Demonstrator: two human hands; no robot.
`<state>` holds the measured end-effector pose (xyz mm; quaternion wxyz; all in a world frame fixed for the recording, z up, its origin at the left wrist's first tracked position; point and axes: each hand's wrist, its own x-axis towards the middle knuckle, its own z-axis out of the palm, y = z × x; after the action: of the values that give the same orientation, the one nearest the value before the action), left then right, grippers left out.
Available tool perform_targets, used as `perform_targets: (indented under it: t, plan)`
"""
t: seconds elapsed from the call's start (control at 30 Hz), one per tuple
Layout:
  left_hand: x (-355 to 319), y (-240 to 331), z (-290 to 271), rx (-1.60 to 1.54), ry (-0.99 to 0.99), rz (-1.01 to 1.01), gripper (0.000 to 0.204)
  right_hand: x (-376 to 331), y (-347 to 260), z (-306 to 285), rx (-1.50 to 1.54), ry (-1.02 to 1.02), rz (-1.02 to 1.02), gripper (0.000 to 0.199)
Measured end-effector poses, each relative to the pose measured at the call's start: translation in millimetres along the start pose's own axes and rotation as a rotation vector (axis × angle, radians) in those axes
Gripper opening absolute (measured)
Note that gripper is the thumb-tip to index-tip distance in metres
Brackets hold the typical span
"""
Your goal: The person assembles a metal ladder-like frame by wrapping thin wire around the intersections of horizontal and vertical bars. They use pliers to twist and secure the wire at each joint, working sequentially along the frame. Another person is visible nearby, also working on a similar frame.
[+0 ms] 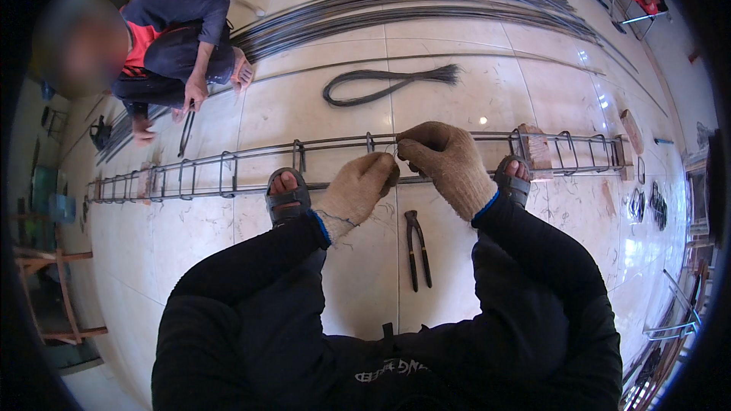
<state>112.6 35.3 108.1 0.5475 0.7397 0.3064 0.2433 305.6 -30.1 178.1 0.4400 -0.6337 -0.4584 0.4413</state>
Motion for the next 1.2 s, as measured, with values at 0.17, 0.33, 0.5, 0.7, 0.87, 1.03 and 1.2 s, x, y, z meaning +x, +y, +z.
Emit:
perform_targets:
  t: [0.17,0.33,0.5,0.7,0.87,1.03,1.2]
  plan:
    - [1.0,-4.5,-6.2,0.095,-0.039,0.037,0.046,-1.9,-3.1,-8.7,-0.526,0.164,-0.489,0.037]
    - [-0.7,19.4,-19.4,0.231,-0.295,-0.204,0.019,2.2,3.6,-15.9,-0.911,-0.018,-0.794,0.033]
    - [-5.5,13.7,-21.5,0.224,-0.343,-0.170,0.018,-1.3,-3.1,-9.2,-1.090,-0.099,-0.716,0.019]
    - [-9.2,22.9,-12.4,0.093,-0.050,-0.049,0.039,-2.1,2.7,1.9,-0.949,-0.053,-0.578,0.005]
    - [-4.5,33.4,-20.0,0.265,-0.124,-0.090,0.034,5.2,18.4,-8.5,-0.449,-0.245,-0.267,0.020]
    - [-3.7,15.4,-27.7,0.071,-0.138,-0.234,0.033,4.4,28.6,-9.8,-0.379,-0.005,-0.248,0.027]
    - [-4.9,27.1,-32.0,-0.091,-0.256,-0.500,0.033,0.7,14.0,-16.6,-0.863,-0.037,-0.827,0.032]
